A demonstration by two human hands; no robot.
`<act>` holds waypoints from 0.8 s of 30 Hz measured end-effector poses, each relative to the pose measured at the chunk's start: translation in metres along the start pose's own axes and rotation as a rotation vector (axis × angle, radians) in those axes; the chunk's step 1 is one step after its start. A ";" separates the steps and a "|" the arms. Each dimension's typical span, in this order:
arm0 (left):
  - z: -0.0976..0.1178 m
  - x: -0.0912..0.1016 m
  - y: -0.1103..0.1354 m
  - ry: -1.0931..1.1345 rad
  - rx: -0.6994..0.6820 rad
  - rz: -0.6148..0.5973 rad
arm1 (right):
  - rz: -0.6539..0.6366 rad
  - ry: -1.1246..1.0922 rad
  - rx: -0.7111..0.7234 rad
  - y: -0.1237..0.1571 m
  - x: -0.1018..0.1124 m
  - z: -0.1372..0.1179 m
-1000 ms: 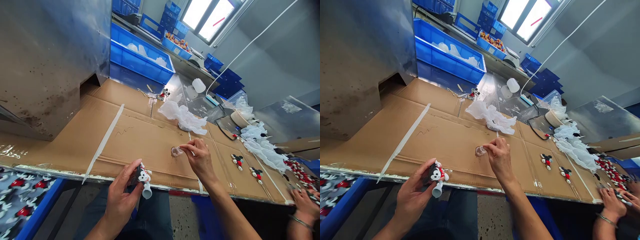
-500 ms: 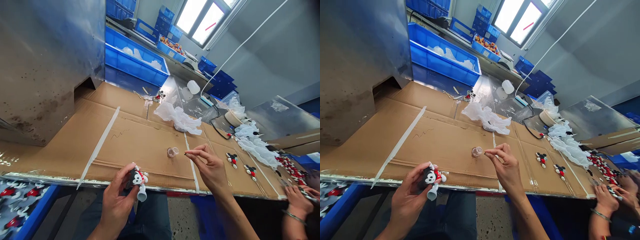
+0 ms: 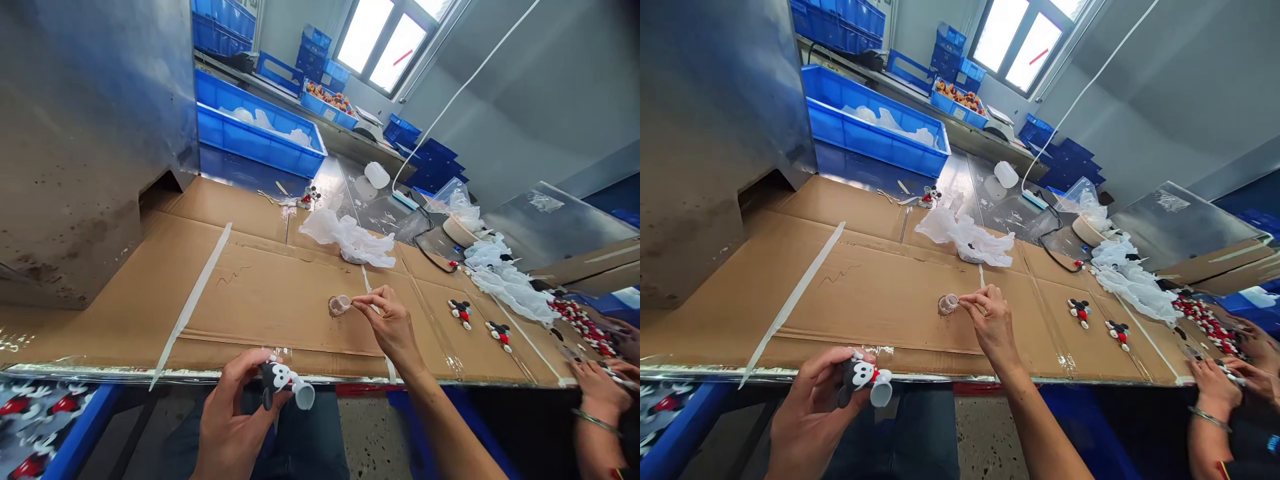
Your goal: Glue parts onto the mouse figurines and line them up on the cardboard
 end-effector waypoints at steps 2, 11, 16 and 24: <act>0.005 -0.001 0.002 0.002 0.039 0.033 | -0.004 0.011 0.000 0.000 -0.003 0.001; 0.003 -0.004 0.005 0.077 0.131 0.050 | 0.064 0.018 -0.010 0.005 0.022 -0.016; 0.002 -0.012 0.017 0.106 0.178 0.001 | 0.012 -0.271 -0.069 0.038 0.028 -0.078; 0.002 -0.012 0.028 -0.033 -0.122 -0.096 | -0.162 -0.594 -0.274 0.090 -0.004 -0.126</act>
Point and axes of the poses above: each hand's wrist, its own y-axis away from the middle knuckle, its own x-axis out of the back of the hand, z = x × y, the point moved 3 cm from there along -y, towards the middle knuckle, and after that the axes turned 11 degrees about -y, right-handed, at the moved point
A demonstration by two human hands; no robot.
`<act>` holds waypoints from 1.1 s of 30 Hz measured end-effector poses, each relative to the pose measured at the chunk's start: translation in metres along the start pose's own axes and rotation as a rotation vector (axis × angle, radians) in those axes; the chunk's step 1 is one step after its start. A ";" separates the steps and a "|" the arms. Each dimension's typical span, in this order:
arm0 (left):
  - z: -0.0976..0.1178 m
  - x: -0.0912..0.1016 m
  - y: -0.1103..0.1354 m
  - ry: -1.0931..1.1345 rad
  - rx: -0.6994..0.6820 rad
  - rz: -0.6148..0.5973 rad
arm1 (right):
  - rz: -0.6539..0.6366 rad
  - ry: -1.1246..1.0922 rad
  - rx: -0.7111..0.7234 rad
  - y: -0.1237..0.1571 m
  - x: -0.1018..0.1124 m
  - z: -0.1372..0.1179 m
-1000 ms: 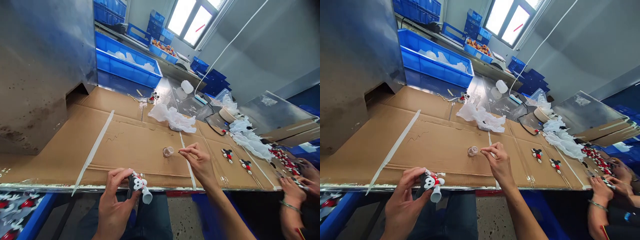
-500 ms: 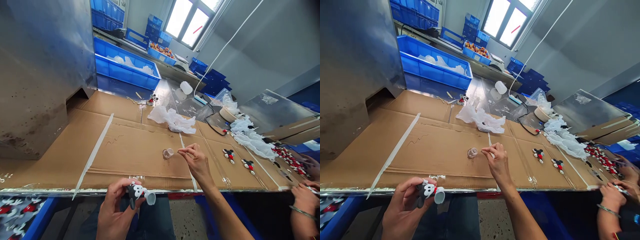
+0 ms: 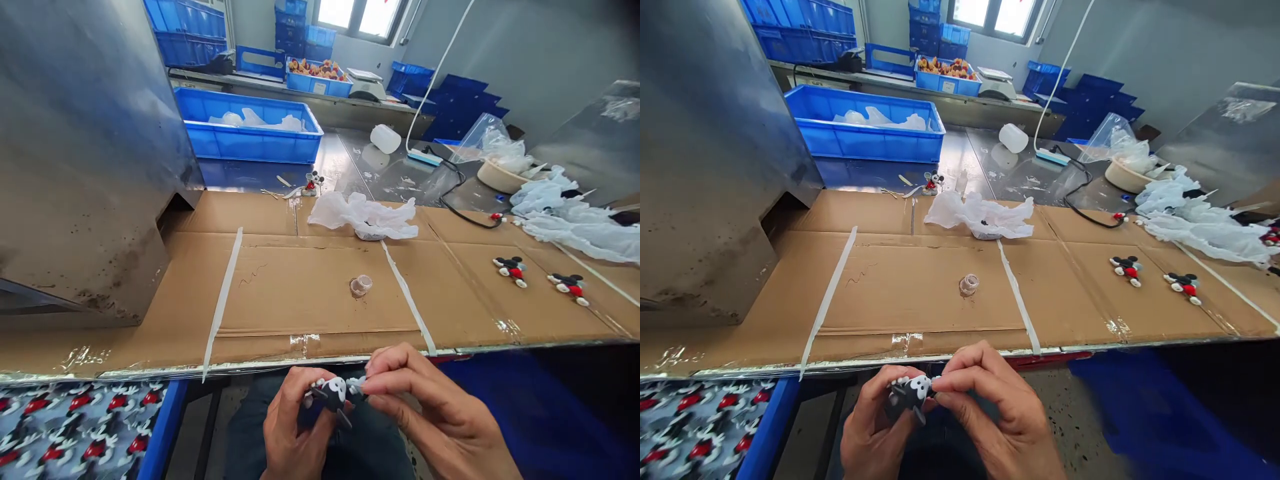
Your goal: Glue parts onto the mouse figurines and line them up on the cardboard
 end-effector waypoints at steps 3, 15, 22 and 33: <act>0.005 0.005 -0.002 -0.073 -0.222 -0.087 | -0.007 -0.033 -0.034 0.002 -0.005 0.006; 0.023 0.012 0.003 -0.318 -0.371 -0.174 | -0.087 0.047 -0.079 0.007 -0.002 0.008; 0.026 0.013 0.005 -0.367 -0.398 -0.163 | -0.078 0.091 -0.053 0.008 -0.004 0.008; 0.032 0.014 0.003 -0.345 -0.470 -0.109 | -0.072 0.129 -0.090 0.005 -0.007 0.003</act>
Point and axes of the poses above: each hand's wrist, its own y-axis away from the middle knuckle, its own x-axis out of the back of the hand, z = x × y, the point moved 3 cm from there along -y, towards the middle knuckle, and after that the axes turned 11 degrees about -y, right-handed, at the moved point
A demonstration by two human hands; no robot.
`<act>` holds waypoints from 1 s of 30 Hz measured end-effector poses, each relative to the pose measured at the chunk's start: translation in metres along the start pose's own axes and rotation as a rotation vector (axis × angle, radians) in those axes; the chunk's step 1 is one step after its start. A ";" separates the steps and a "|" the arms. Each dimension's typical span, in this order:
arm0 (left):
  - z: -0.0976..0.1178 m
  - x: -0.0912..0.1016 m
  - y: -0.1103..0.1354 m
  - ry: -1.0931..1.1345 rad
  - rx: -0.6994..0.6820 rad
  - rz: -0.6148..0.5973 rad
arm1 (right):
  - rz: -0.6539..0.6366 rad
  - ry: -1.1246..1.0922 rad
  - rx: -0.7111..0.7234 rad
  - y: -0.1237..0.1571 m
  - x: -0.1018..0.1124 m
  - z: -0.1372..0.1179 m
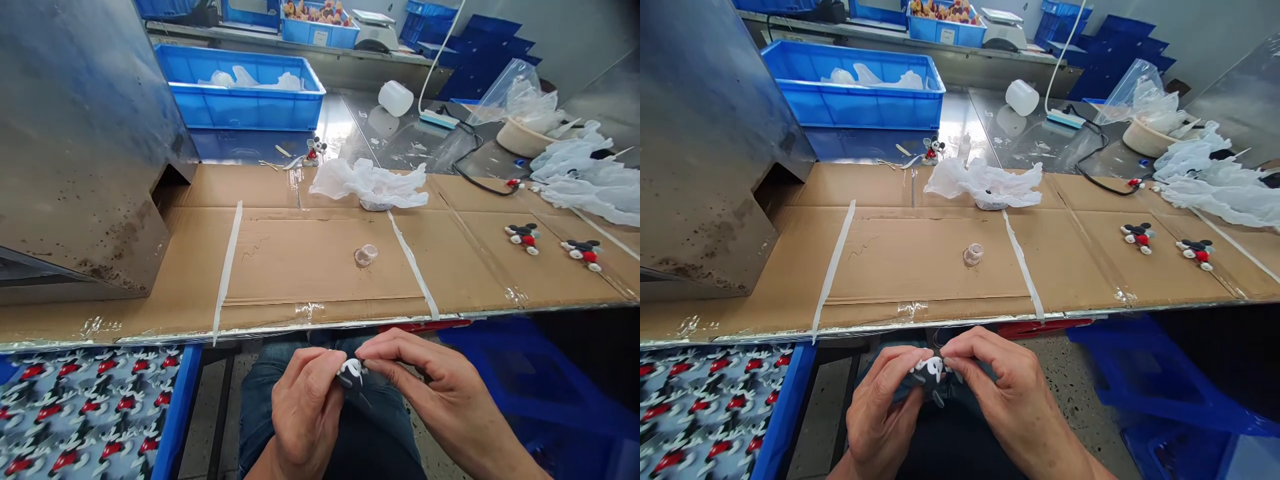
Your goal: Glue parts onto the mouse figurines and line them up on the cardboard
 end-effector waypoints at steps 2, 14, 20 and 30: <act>-0.001 -0.001 0.000 -0.005 0.007 -0.012 | -0.001 -0.008 0.014 -0.001 -0.001 0.000; 0.000 -0.001 0.000 -0.014 0.018 -0.007 | -0.003 -0.004 0.041 0.000 -0.002 0.002; -0.001 0.000 -0.001 -0.017 0.012 -0.010 | -0.015 0.012 0.080 -0.002 -0.002 0.002; 0.004 0.001 0.004 -0.012 0.012 0.013 | -0.101 -0.118 0.030 0.002 -0.004 0.016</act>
Point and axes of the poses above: each hand's wrist, its own y-axis away from the middle knuckle, its own x-axis out of the back of the hand, z = x × y, the point moved 3 cm from there along -y, towards the middle knuckle, and after that the axes turned 11 degrees about -y, right-handed, at the moved point
